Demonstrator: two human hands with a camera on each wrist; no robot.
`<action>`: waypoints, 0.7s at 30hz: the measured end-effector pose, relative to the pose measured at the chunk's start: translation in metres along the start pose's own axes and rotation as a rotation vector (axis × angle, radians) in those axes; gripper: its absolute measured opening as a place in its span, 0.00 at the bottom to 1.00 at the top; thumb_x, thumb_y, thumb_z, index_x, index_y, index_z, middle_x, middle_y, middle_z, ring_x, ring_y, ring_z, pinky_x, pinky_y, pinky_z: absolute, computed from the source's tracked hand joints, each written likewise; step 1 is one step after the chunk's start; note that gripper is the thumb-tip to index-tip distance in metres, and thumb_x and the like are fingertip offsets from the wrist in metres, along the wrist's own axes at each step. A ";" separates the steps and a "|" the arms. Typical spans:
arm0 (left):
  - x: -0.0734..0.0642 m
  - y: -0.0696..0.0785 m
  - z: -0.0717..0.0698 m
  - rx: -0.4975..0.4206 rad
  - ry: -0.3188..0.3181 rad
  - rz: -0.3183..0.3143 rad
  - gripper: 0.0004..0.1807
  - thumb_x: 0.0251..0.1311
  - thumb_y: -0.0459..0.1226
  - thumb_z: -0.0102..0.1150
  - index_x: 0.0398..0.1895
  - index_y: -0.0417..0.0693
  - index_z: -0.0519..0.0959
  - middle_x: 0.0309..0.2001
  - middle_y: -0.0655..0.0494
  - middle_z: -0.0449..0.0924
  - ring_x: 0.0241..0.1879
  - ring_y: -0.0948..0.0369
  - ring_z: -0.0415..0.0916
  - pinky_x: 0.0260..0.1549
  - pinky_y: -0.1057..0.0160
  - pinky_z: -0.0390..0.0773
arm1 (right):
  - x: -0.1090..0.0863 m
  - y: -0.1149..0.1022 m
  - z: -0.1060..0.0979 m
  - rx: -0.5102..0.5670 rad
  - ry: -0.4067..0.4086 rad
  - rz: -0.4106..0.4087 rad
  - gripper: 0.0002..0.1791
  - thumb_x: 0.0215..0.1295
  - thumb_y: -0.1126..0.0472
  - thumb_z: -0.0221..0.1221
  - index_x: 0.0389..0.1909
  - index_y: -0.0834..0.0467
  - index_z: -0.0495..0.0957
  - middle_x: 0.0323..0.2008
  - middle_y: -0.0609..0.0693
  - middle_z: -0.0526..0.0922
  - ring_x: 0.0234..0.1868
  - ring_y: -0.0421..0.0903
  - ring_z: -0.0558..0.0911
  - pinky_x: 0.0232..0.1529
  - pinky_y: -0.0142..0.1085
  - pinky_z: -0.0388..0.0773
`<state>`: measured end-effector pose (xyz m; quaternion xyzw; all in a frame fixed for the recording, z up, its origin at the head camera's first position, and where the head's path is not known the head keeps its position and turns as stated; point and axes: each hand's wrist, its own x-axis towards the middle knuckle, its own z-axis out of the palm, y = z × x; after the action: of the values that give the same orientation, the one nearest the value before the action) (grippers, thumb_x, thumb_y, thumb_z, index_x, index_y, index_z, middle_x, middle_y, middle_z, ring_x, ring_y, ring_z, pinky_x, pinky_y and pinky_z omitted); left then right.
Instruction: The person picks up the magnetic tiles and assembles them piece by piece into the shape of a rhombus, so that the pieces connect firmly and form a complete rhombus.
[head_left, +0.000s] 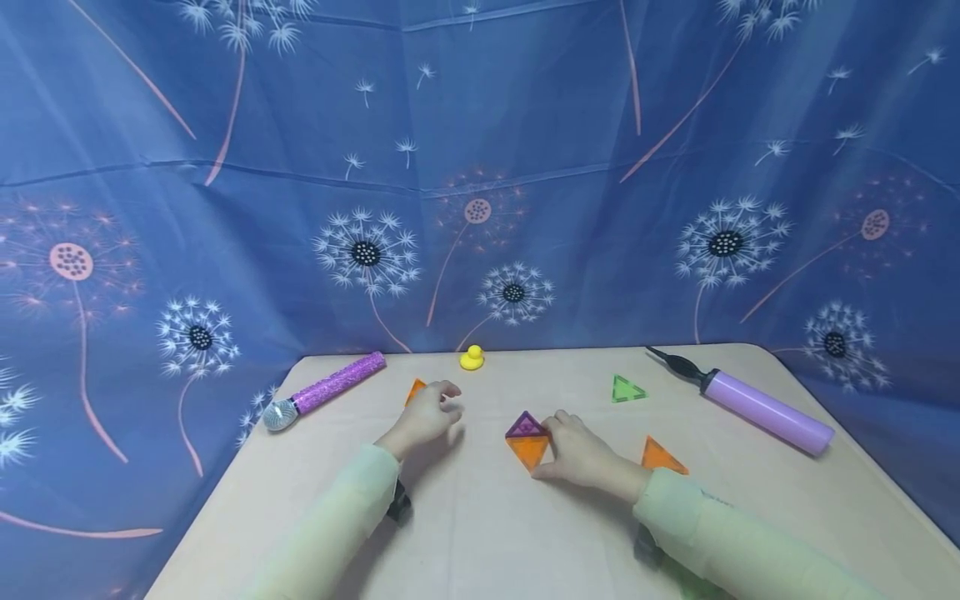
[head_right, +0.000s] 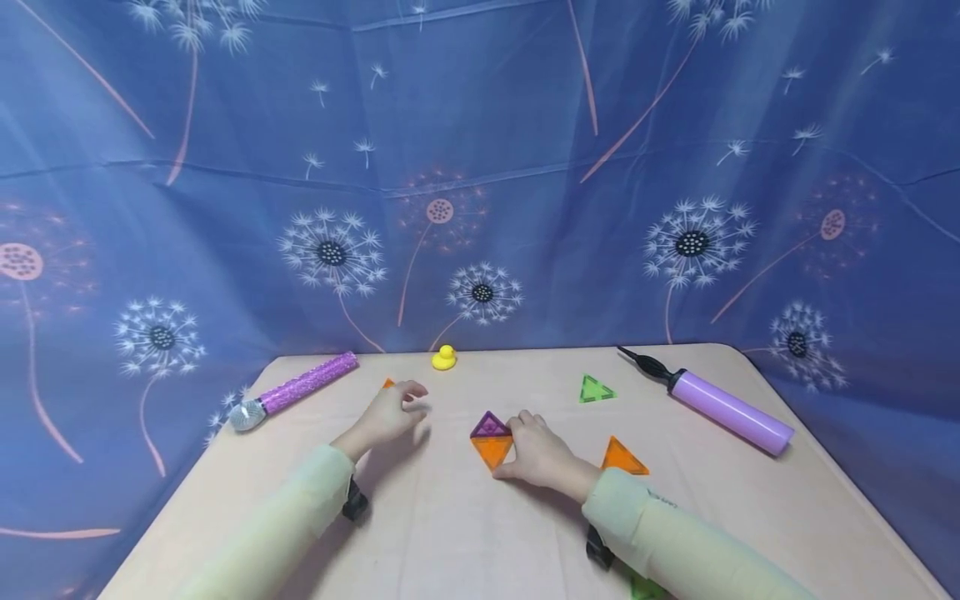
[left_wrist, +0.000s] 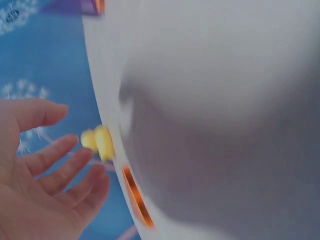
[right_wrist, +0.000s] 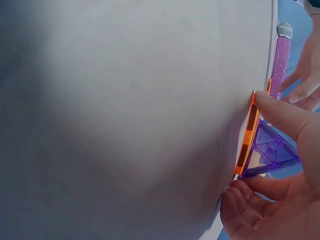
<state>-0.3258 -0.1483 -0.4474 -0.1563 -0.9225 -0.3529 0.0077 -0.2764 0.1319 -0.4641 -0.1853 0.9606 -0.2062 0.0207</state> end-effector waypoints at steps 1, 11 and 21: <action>0.000 -0.004 -0.004 0.029 0.025 -0.015 0.20 0.64 0.33 0.62 0.58 0.36 0.78 0.56 0.40 0.79 0.57 0.42 0.76 0.58 0.45 0.75 | 0.000 0.000 0.000 0.001 0.003 -0.003 0.44 0.43 0.44 0.81 0.55 0.69 0.77 0.42 0.52 0.75 0.44 0.50 0.74 0.55 0.47 0.77; -0.007 -0.038 -0.021 0.369 -0.053 -0.120 0.24 0.62 0.37 0.61 0.58 0.31 0.77 0.63 0.35 0.73 0.59 0.40 0.74 0.60 0.43 0.73 | 0.006 0.003 0.004 0.004 -0.003 0.016 0.44 0.43 0.45 0.80 0.56 0.68 0.77 0.43 0.52 0.75 0.44 0.49 0.75 0.55 0.47 0.78; -0.020 -0.033 -0.019 0.396 -0.145 -0.109 0.32 0.68 0.38 0.58 0.69 0.25 0.67 0.72 0.29 0.62 0.70 0.37 0.62 0.69 0.44 0.62 | 0.008 0.004 0.005 0.005 -0.002 0.018 0.44 0.44 0.45 0.80 0.56 0.68 0.77 0.43 0.52 0.75 0.43 0.49 0.74 0.54 0.46 0.78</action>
<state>-0.3183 -0.1894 -0.4565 -0.1266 -0.9790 -0.1526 -0.0471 -0.2843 0.1302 -0.4703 -0.1767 0.9617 -0.2080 0.0241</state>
